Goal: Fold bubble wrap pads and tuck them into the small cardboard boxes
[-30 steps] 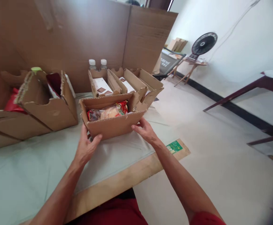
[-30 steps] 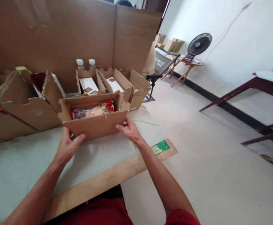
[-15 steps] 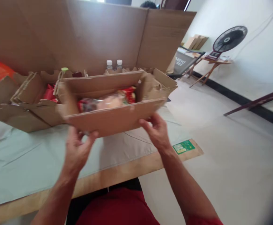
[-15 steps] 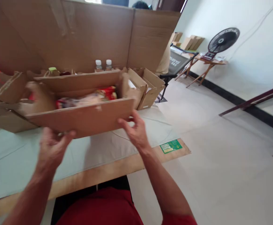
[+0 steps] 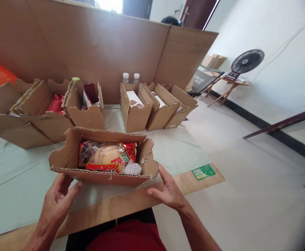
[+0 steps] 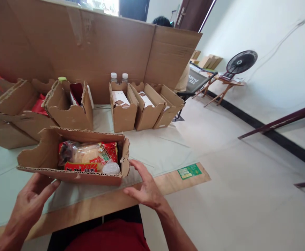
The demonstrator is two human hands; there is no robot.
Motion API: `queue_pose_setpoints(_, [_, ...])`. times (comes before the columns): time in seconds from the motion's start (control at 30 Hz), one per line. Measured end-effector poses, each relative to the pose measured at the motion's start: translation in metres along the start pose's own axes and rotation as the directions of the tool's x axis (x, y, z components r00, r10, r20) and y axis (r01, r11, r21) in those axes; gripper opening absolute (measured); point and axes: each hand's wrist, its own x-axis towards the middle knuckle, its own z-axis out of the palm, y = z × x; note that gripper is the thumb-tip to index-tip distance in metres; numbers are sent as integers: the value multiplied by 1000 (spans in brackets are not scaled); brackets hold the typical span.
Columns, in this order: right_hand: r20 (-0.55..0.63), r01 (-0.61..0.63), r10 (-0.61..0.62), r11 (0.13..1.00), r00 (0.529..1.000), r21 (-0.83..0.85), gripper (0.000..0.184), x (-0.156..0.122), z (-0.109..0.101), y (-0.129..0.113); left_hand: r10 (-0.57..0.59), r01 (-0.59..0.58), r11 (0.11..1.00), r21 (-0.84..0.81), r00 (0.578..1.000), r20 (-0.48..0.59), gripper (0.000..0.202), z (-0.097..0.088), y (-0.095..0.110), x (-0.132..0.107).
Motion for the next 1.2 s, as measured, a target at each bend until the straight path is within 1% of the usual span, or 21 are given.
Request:
queue_pose_setpoints(0.07, [64,-16,11,997,998,71,108,10,-9,12,-33,35,999,35,998,-45,65,5,-12,-15])
queue_pose_setpoints(0.1, [93,-27,18,994,996,102,116,16,-10,19,-45,50,997,63,996,-77,68,8,-18,-23])
queue_pose_setpoints(0.17, [123,-57,41,990,992,131,122,29,-7,31,-45,60,991,120,991,-126,73,13,-26,-32])
queue_pose_setpoints(0.23, [115,-85,70,987,991,135,120,39,-2,39,-14,34,987,155,992,-128,75,20,-26,-31])
queue_pose_setpoints(0.27, [103,-93,79,986,992,138,117,42,1,41,15,4,986,164,994,-113,75,26,-23,-25])
queue_pose_setpoints(0.33, [67,-104,94,982,993,157,112,45,3,43,94,-83,981,176,994,-57,74,40,-15,-7])
queue_pose_setpoints(0.43, [-23,-127,133,974,991,186,110,41,5,45,227,-231,964,135,973,41,80,72,-4,24])
queue_pose_setpoints(0.5, [-113,-139,161,974,981,181,109,37,8,48,287,-295,953,63,951,112,87,95,-4,35])
queue_pose_setpoints(0.53, [-156,-143,169,975,973,168,105,36,10,50,308,-317,948,34,938,157,88,105,-5,36])
queue_pose_setpoints(0.57, [-193,-145,172,978,966,150,97,36,13,51,323,-333,943,16,924,206,87,114,-7,35])
queue_pose_setpoints(0.63, [-245,-143,164,985,956,100,70,38,18,52,333,-351,936,6,894,301,81,126,-12,26])
queue_pose_setpoints(0.7, [-266,-134,145,989,953,60,44,43,20,48,338,-356,934,-16,869,361,77,129,-17,17])
queue_pose_setpoints(0.77, [-264,-126,129,992,956,30,32,49,20,42,346,-353,934,-58,852,394,78,126,-20,11])
queue_pose_setpoints(0.87, [-229,-129,111,990,967,-61,31,58,18,33,366,-356,929,-105,835,412,82,117,-22,11])
queue_pose_setpoints(0.93, [-196,-133,105,981,975,-138,32,62,18,29,369,-354,928,-116,833,412,83,112,-21,15])
queue_pose_setpoints(1.0, [-176,-136,101,970,979,-200,32,67,21,27,353,-335,935,-116,847,397,80,111,-19,20])
queue_pose_setpoints(1.03, [-172,-135,95,962,980,-237,33,71,23,26,334,-317,942,-109,861,385,77,112,-17,23])
queue_pose_setpoints(1.1, [-173,-131,76,934,982,-332,33,82,27,24,278,-265,961,-83,897,343,70,114,-14,29])
queue_pose_setpoints(1.17, [-162,-133,65,882,985,-452,32,101,30,21,201,-196,979,-48,937,284,64,116,-12,38])
queue_pose_setpoints(1.2, [-149,-146,80,848,986,-510,31,112,32,19,163,-158,987,-38,956,243,62,116,-11,44])
